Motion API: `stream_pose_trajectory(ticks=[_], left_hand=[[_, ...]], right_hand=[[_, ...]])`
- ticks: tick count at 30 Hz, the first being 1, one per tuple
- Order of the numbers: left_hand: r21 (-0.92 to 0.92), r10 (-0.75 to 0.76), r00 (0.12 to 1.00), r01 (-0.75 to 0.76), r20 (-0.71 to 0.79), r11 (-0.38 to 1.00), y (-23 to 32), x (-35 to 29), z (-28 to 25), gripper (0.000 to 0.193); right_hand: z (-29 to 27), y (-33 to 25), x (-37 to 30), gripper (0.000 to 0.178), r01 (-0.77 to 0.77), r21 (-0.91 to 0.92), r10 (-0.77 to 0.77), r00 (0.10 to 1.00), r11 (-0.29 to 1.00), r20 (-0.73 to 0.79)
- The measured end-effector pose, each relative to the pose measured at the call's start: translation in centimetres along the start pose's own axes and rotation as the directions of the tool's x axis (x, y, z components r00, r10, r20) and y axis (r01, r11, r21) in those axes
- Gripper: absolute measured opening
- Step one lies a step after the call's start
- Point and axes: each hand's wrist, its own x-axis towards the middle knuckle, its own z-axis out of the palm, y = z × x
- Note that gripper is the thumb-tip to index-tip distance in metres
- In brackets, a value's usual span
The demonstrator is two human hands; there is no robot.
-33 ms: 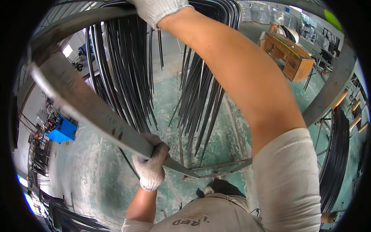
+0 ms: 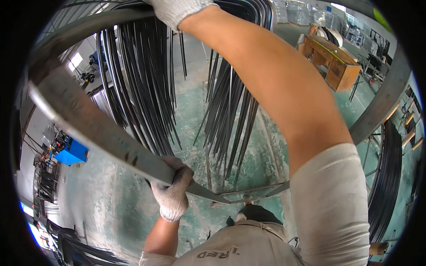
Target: The person repeatedly picks up bundles of straight metal rods, feeds them into a manual bending machine, and removes the bent rods. The bent rods are then stacked on a nearby rack. The process is repeated multiple times throughout the clip.
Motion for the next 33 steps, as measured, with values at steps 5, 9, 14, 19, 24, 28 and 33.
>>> stream_pose_trajectory(ticks=[5,9,14,19,24,28,33], left_hand=[[0.012,-0.063,0.997,0.064,-0.046,0.998,1.1,0.1,0.8,0.038],[0.237,-0.048,0.996,0.064,-0.070,0.969,0.8,-0.3,0.1,0.040],[0.363,-0.069,0.997,0.079,-0.042,0.929,-0.9,-1.5,-1.1,0.043],[0.386,-0.121,0.992,0.096,0.043,0.917,0.9,-2.8,0.0,0.030],[0.266,-0.139,0.985,0.163,-0.107,0.950,0.7,-4.2,2.2,0.033],[0.229,-0.106,0.982,0.141,-0.158,0.963,0.2,-5.0,3.2,0.035],[0.289,-0.061,0.990,0.097,-0.130,0.953,-0.2,-3.8,3.3,0.037]], right_hand=[[5.7,3.4,-0.4,0.018,-0.112,0.127,0.107,0.993,0.986,0.043],[12.7,6.1,-1.0,0.020,-0.071,0.143,0.068,0.997,0.987,0.027],[20.6,10.1,-1.1,0.027,-0.085,0.094,0.076,0.992,0.992,0.099],[29.7,15.1,-3.1,0.046,-0.169,0.081,0.157,0.978,0.982,0.140],[35.0,20.0,-4.8,0.043,-0.320,-0.053,0.323,0.912,0.946,0.253],[33.8,18.2,-10.0,0.057,-0.478,-0.136,0.496,0.847,0.868,0.190],[29.5,11.9,-21.5,0.074,-0.661,-0.082,0.618,0.642,0.746,0.454]])
